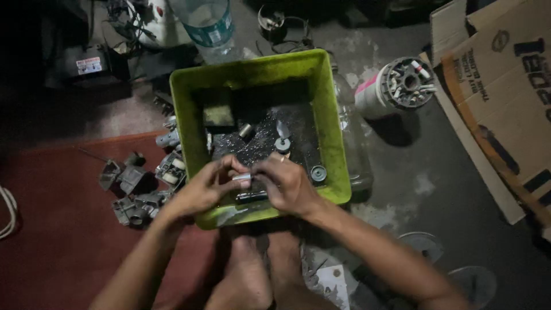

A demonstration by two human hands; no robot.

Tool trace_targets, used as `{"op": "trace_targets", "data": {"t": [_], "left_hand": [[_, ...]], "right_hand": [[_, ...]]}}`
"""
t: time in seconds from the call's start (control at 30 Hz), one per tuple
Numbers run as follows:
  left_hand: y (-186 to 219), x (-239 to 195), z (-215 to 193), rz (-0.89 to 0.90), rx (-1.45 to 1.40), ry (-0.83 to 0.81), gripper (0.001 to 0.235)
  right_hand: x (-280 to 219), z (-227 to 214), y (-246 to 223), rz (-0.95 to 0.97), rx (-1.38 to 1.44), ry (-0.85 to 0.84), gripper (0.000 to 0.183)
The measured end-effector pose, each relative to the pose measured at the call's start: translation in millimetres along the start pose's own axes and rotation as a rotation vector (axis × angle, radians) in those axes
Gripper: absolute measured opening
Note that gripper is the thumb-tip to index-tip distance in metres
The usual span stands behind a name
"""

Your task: Cleaning and inspecting small mechanical engine parts in a bin with cleaning fluid

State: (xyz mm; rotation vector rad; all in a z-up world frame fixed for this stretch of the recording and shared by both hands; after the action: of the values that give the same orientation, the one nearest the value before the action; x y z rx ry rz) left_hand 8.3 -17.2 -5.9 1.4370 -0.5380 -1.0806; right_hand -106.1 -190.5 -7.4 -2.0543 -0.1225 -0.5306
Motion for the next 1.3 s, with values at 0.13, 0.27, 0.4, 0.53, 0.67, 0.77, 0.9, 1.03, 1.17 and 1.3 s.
{"op": "trace_targets", "data": {"t": [0.13,0.27,0.4,0.53,0.67,0.77,0.9,1.03,1.17,1.3], "left_hand": [[16.1,-11.4,30.0,0.429,0.584,0.216,0.029],[13.5,-13.5,39.2,0.697,0.919,0.35,0.019],[3.7,-2.9,32.4,0.201,0.034,0.357,0.031],[2.2,-3.2,43.4,0.096,-0.181,0.293,0.031],[38.6,-13.7,62.3,0.073,-0.455,0.127,0.023],[56.7,-18.3,69.8,0.223,-0.355,0.185,0.027],[43.7,-10.4,74.0,0.523,0.05,0.337,0.03],[115.7,-61.3,80.0,0.657,0.543,0.364,0.029],[145.9,-72.9,60.6,0.644,0.67,0.378,0.029],[142.7,-51.1,28.5,0.461,0.278,0.276,0.031]], "right_hand": [[-0.4,-4.2,17.5,0.922,0.613,-0.016,0.017],[7.5,-22.9,6.0,1.092,0.795,-0.095,0.024],[26.3,-62.6,-42.6,0.229,0.087,-0.197,0.051],[43.9,-92.0,-71.3,-0.333,-0.339,-0.294,0.014],[68.3,-111.4,-94.5,-0.924,-0.715,-0.357,0.012],[72.1,-112.1,-107.1,-1.002,-0.744,-0.406,0.011],[67.8,-106.0,-106.7,-0.162,-0.302,-0.303,0.021],[58.4,-97.2,-106.7,0.843,0.452,-0.246,0.012],[75.8,-102.4,-128.1,0.483,0.272,-0.237,0.018],[76.9,-100.0,-155.0,-0.446,-0.208,-0.194,0.031]]}}
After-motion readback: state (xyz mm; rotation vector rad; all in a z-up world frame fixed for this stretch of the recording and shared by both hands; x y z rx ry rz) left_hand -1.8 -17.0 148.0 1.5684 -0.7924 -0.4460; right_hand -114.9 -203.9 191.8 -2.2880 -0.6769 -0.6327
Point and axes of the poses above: each hand's wrist, its own x-axis towards the middle knuckle, its own z-axis out of the palm, y = z × x, the point moved 2 cm from there along x, towards the middle knuckle, and after that the axes turned 3 degrees about y, right-handed, at the moved point
